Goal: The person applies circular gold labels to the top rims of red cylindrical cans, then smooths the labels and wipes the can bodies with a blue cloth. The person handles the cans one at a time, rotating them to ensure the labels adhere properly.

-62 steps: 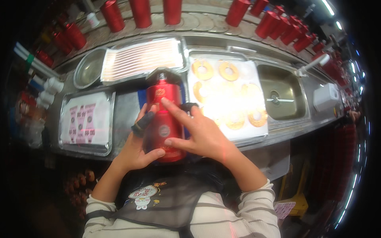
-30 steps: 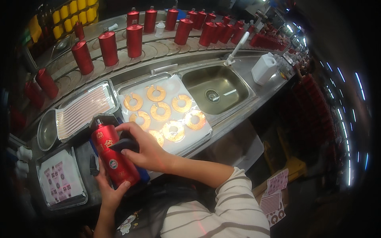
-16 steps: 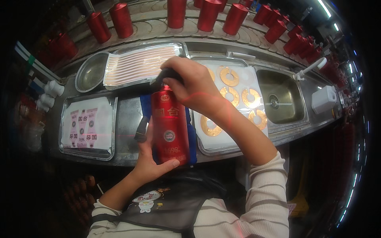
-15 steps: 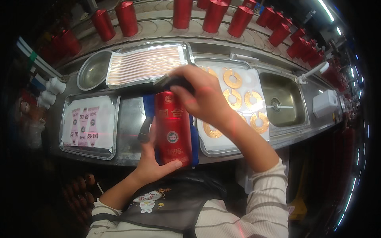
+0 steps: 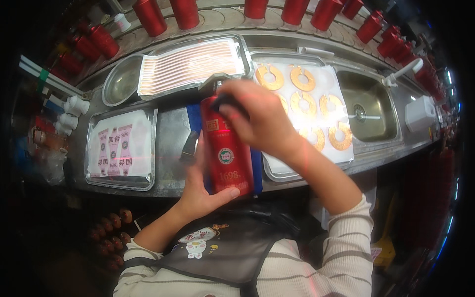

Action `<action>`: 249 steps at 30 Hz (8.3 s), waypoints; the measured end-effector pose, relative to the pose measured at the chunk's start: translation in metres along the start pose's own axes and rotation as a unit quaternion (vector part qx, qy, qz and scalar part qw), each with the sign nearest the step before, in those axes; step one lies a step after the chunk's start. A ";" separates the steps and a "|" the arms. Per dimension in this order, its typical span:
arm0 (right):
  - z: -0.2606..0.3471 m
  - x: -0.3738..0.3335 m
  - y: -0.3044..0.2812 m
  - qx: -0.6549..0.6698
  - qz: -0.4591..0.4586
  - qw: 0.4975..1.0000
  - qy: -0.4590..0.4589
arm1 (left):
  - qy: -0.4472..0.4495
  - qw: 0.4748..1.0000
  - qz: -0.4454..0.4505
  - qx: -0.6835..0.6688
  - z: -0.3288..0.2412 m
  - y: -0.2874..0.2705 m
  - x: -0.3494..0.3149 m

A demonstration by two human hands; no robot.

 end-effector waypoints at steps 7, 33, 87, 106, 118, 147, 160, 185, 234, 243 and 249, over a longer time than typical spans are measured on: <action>0.034 -0.036 0.012 -0.124 0.066 0.975 -0.174 | 0.024 0.993 -0.014 -0.114 0.021 -0.001 -0.022; 0.031 -0.155 0.022 0.191 -0.119 0.889 0.399 | -0.005 0.919 -0.114 0.377 -0.009 0.038 -0.055; -0.022 -0.072 0.004 0.221 -0.183 0.917 0.279 | 0.057 0.865 -0.106 0.488 -0.036 -0.025 0.055; 0.100 -0.123 0.010 0.072 0.144 0.986 0.039 | -0.056 0.957 -0.158 0.236 0.010 0.034 -0.072; 0.066 -0.154 0.021 0.332 -0.166 0.852 0.368 | -0.018 0.981 -0.194 -0.001 0.013 0.028 -0.042; 0.116 -0.104 0.065 -0.076 0.088 0.989 -0.094 | -0.044 0.954 -0.165 0.244 0.018 0.032 -0.086; -0.003 -0.084 0.018 0.260 -0.173 0.909 0.275 | 0.038 0.955 -0.135 0.261 0.011 -0.009 -0.004; -0.057 -0.114 -0.010 0.477 -0.121 0.790 0.366 | -0.081 0.890 -0.379 0.241 0.039 -0.250 0.013; -0.018 0.027 -0.091 0.397 0.184 0.861 0.259 | 0.171 0.953 -0.106 0.227 -0.164 -0.124 0.115; 0.048 -0.081 -0.059 0.321 0.153 0.856 0.376 | -0.029 0.970 -0.230 -0.066 -0.073 -0.030 -0.036; 0.042 -0.132 -0.028 0.369 0.129 0.819 0.421 | -0.090 0.942 -0.276 -0.167 -0.037 0.017 -0.070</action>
Point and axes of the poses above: each hand's wrist, its own x-axis towards the middle knuckle, its own y-axis out of the palm, z = x × y, the point moved 3 cm from there along x, towards the middle knuckle, and after that the axes turned 11 degrees about z, right-handed, at the moved point
